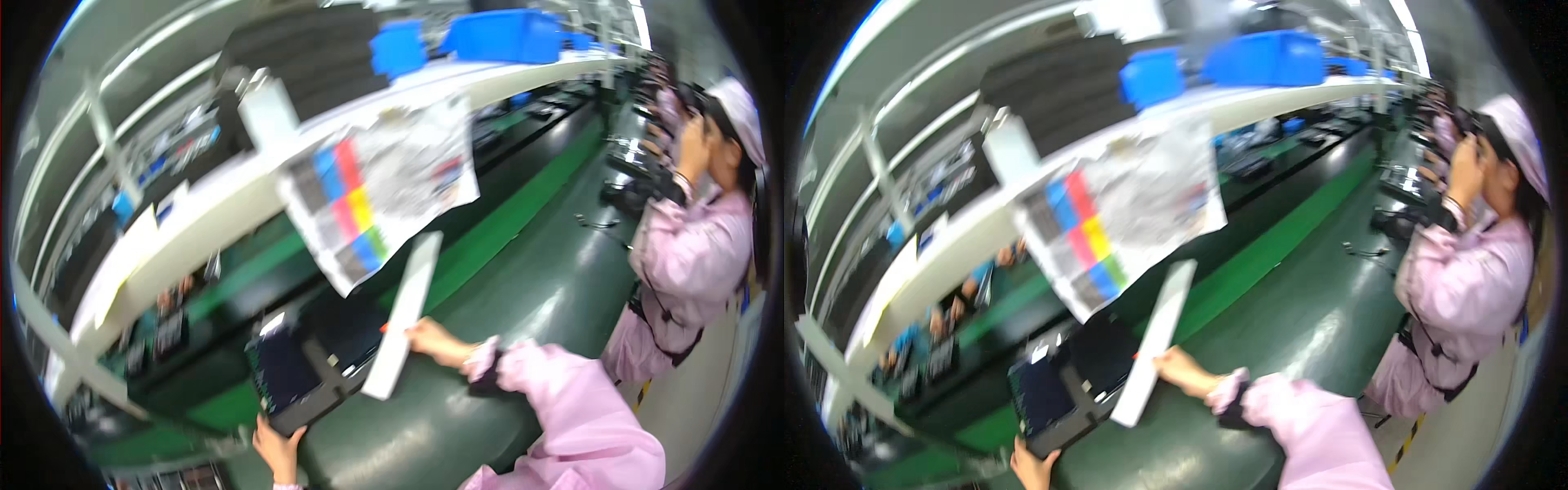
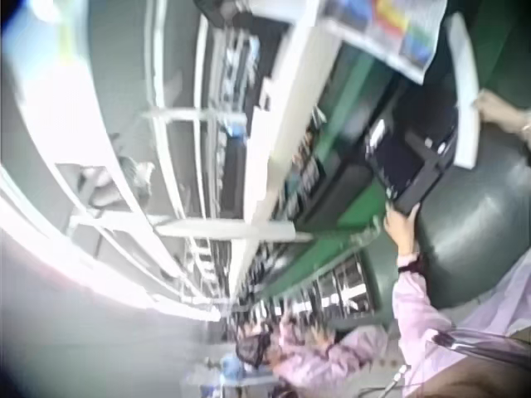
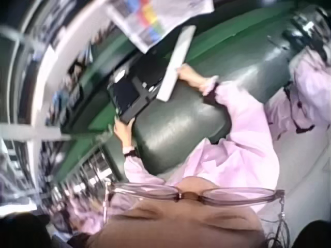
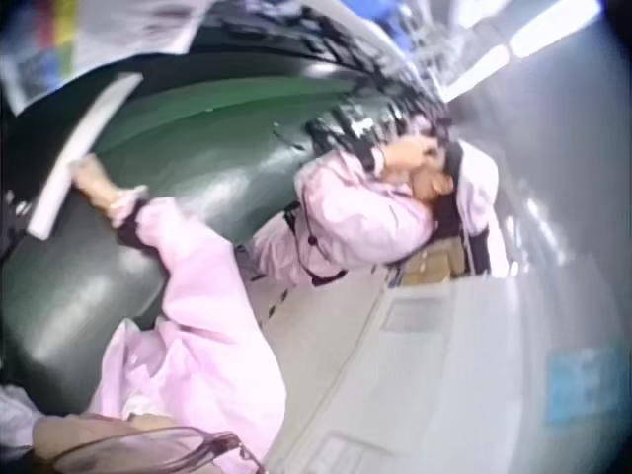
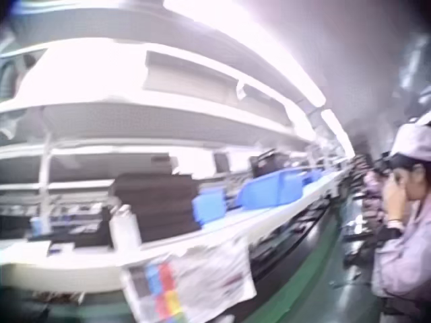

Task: Inspecting and testing tablet computers on an electronics assembly line.

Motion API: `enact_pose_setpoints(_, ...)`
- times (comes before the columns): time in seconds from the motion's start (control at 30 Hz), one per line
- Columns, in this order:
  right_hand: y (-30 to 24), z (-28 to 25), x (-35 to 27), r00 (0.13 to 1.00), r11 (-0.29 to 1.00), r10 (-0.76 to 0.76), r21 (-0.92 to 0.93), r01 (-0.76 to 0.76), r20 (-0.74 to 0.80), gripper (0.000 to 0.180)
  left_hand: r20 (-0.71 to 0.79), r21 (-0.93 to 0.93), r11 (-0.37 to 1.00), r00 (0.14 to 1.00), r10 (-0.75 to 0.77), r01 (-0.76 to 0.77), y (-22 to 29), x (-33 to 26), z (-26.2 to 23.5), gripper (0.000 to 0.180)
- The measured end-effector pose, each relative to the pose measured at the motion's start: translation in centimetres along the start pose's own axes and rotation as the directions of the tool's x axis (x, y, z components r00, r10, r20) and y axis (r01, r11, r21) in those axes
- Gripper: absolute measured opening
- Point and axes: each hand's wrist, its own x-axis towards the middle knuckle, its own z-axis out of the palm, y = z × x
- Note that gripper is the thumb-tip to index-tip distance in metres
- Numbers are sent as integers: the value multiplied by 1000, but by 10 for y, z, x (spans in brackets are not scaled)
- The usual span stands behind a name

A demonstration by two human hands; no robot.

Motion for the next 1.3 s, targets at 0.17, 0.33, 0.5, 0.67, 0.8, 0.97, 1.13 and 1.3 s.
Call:
enact_pose_setpoints(0.17, 41, 60, 75, 887, 979, -107, -201, 16, -449, 44, -284, 476, 872, 919, 275, -114, -44, 36, 28, 79)
enact_pose_setpoints(0.33, 31, 68, 77, 969, 995, -103, -24, 100, -223, 32, -51, 511, 810, 951, -306, 288, -55, 48, 51, 89)
enact_pose_setpoints(0.5, 49, 84, 82, 911, 996, -79, 2, 87, -406, 26, 173, 151, 801, 782, -598, 579, -29, 73, 54, 70)
enact_pose_setpoints(0.67, 21, 70, 52, 985, 983, 49, 181, -18, -167, 23, -52, -6, 911, 910, -412, 412, 4, 47, 51, 66)
enact_pose_setpoints(0.8, -11, 36, 12, 1000, 912, -3, 411, 7, -9, 20, 277, -555, 755, 934, -226, 348, 63, 39, 42, 60)
enact_pose_setpoints(0.97, -15, 23, -37, 987, 920, 85, 369, -131, 139, 16, 626, -733, -173, 752, 206, 658, 182, 21, 36, 56)
enact_pose_setpoints(1.13, 22, 17, -58, 983, 964, 165, 196, -179, 86, 17, 635, -532, -487, 707, 312, 693, 246, -19, 68, 39)
enact_pose_setpoints(1.3, 6, 23, -72, 976, 955, 201, 207, -214, 83, 17, 670, -524, -506, 698, 252, 685, 254, -25, 56, 42)
